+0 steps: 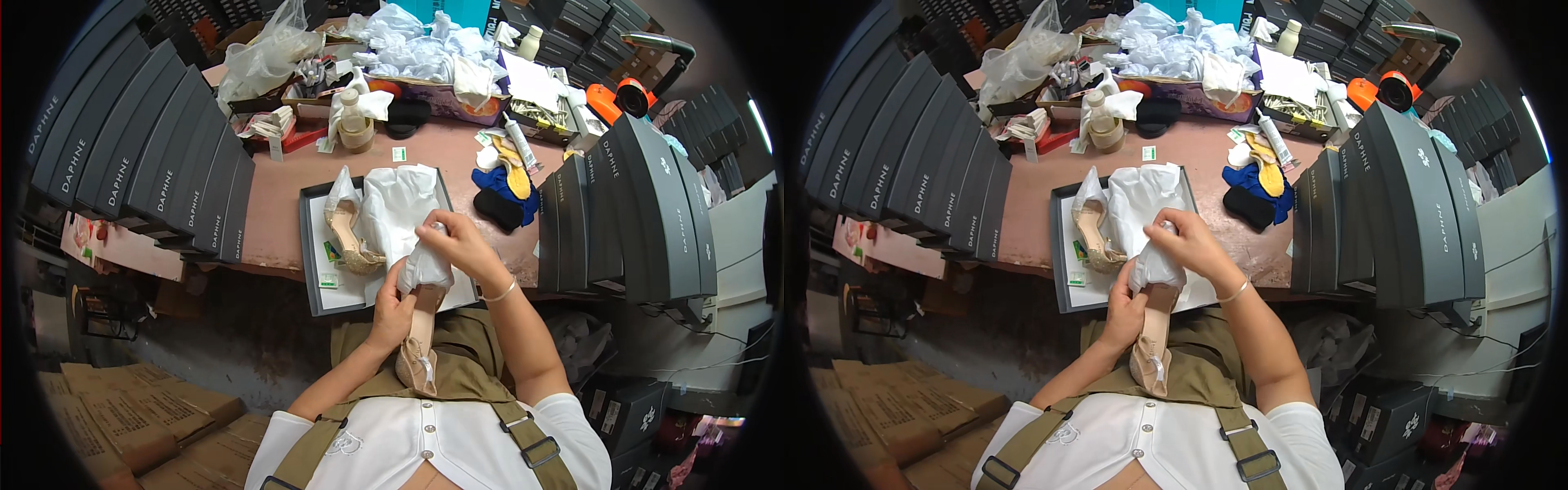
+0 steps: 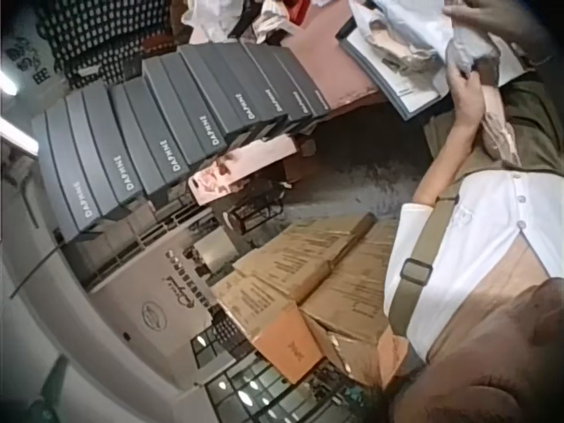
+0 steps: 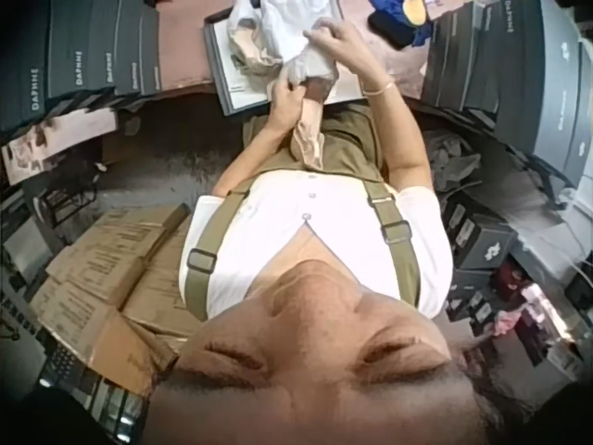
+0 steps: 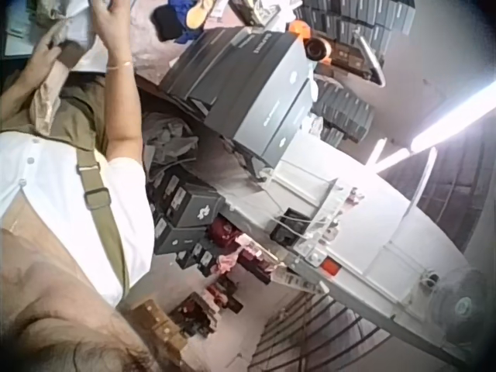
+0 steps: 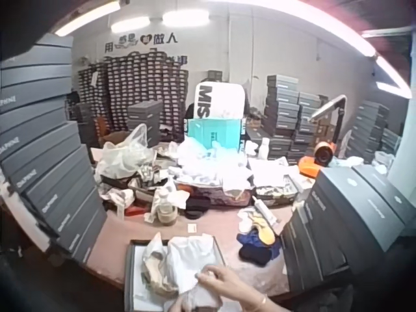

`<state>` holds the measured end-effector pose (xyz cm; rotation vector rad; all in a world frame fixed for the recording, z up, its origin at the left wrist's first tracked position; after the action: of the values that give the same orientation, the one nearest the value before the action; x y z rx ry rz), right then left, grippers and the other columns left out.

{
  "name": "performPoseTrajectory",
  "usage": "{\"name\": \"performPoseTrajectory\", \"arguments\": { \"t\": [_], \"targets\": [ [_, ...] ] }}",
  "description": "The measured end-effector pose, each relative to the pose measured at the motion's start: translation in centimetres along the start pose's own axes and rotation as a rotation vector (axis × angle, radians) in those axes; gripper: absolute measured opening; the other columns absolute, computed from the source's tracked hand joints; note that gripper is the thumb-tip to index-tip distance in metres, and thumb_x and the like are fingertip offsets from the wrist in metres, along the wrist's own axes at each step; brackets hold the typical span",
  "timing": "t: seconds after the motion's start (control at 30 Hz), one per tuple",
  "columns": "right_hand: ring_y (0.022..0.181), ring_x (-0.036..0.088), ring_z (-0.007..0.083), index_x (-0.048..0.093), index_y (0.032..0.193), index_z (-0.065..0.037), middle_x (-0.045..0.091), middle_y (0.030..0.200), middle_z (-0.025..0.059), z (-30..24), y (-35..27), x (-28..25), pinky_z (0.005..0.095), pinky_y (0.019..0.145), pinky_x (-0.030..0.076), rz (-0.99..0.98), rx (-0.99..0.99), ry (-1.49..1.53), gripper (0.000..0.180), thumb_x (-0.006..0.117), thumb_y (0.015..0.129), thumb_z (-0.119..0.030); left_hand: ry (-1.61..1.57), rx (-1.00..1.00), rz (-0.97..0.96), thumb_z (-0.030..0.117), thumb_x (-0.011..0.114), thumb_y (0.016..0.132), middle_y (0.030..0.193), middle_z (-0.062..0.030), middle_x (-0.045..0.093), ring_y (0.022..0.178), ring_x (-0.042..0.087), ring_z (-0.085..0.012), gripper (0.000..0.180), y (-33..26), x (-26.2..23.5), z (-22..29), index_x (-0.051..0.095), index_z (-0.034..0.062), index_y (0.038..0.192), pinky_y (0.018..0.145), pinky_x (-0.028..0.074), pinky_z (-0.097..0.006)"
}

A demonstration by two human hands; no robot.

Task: Packaging finished high-heel shoes into boxes with tissue paper and organizing the boxes.

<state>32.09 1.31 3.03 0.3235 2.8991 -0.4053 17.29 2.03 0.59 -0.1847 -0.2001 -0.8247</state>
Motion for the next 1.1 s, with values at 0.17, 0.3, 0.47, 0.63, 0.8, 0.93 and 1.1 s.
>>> {"name": "performPoseTrajectory", "arguments": {
  "t": [0.17, 0.3, 0.47, 0.63, 0.8, 0.93, 1.1],
  "targets": [
    [0.098, 0.061, 0.0202, 0.049, 0.130, -0.004, 0.052, 0.126, 0.0169, -3.7, -1.5, -1.9, 0.0307, 0.079, 0.050, 0.302, -0.141, 0.444, 0.047, 0.063, 0.088, -0.017, -0.336, 0.004, 0.226, -0.003, 0.052, 0.087, 0.118, -0.0082, 0.057, 0.106, 0.053, -0.0141, 0.047, 1.7, -2.9, -0.9, 0.042, -0.0008, 0.133, 0.093, 0.042, -0.027],
    [0.119, 0.049, 0.0367, 0.052, 0.130, -0.011, 0.039, 0.140, 0.0189, -5.6, -6.5, 2.8, 0.0415, 0.097, 0.044, 0.340, -0.471, -0.684, 0.055, 0.066, 0.077, -0.001, -0.462, 0.069, 0.347, 0.003, 0.055, 0.089, 0.119, -0.0070, 0.056, 0.106, 0.053, -0.0147, 0.046, 5.1, -5.2, 2.0, 0.042, 0.0000, 0.133, 0.094, 0.041, -0.028],
    [0.127, 0.040, 0.0403, 0.062, 0.114, -0.011, 0.047, 0.131, 0.0191, -4.6, -6.2, 3.3, 0.0448, 0.100, 0.042, 0.366, -0.660, -0.752, 0.044, 0.065, 0.071, 0.001, -0.409, 0.027, -0.016, 0.007, 0.055, 0.089, 0.142, -0.0145, 0.037, 0.129, 0.037, -0.0189, 0.060, 6.9, -1.7, 2.7, 0.028, -0.0039, 0.142, 0.108, 0.027, -0.030],
    [0.115, 0.049, 0.0393, 0.054, 0.122, -0.012, 0.053, 0.114, 0.0193, 6.4, -3.1, 4.6, 0.0401, 0.089, 0.049, -0.020, -0.305, -1.083, 0.041, 0.055, 0.081, -0.008, 1.294, 0.338, -0.045, -0.002, 0.054, 0.075, 0.140, -0.0165, 0.039, 0.137, 0.024, -0.0387, 0.052, 8.5, -11.2, 3.4, 0.055, 0.0091, 0.126, 0.111, 0.020, -0.054],
    [0.118, 0.043, 0.0404, 0.049, 0.130, -0.017, 0.051, 0.118, 0.0168, 6.1, -2.4, 5.5, 0.0553, 0.102, 0.029, 0.087, -0.273, -1.148, 0.042, 0.048, 0.088, -0.016, 1.555, 0.386, -0.489, -0.001, 0.057, 0.076, 0.140, -0.0121, 0.042, 0.138, 0.024, -0.0352, 0.051, 9.8, -10.6, -1.2, 0.058, 0.0171, 0.124, 0.107, 0.023, -0.059],
    [0.123, 0.040, 0.0412, 0.049, 0.133, -0.025, 0.047, 0.127, 0.0156, 3.5, -4.3, 5.0, 0.0594, 0.105, 0.024, 0.147, -0.316, -1.190, 0.047, 0.052, 0.086, -0.020, 1.310, 0.500, -0.435, 0.001, 0.058, 0.076, 0.131, -0.0100, 0.050, 0.132, 0.035, -0.0343, 0.045, 9.7, -11.3, 0.8, 0.062, 0.0141, 0.119, 0.106, 0.031, -0.053],
    [0.127, 0.036, 0.0425, 0.056, 0.127, -0.018, 0.042, 0.133, 0.0202, -3.0, -7.6, 2.9, 0.0577, 0.109, 0.019, 0.356, -0.549, -0.958, 0.046, 0.060, 0.081, -0.015, 1.037, 0.814, -0.305, 0.006, 0.058, 0.080, 0.122, -0.0098, 0.057, 0.121, 0.048, -0.0336, 0.032, 2.0, -6.1, 10.6, 0.066, 0.0082, 0.111, 0.099, 0.043, -0.043]
  ]
}}
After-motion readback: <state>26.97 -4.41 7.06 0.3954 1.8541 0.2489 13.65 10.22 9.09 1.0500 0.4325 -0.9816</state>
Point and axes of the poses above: each hand's wrist, its own y-axis towards the middle knuckle, its own x-axis out of the palm, z = x × y, the point moved 9 cm from there along y, towards the middle knuckle
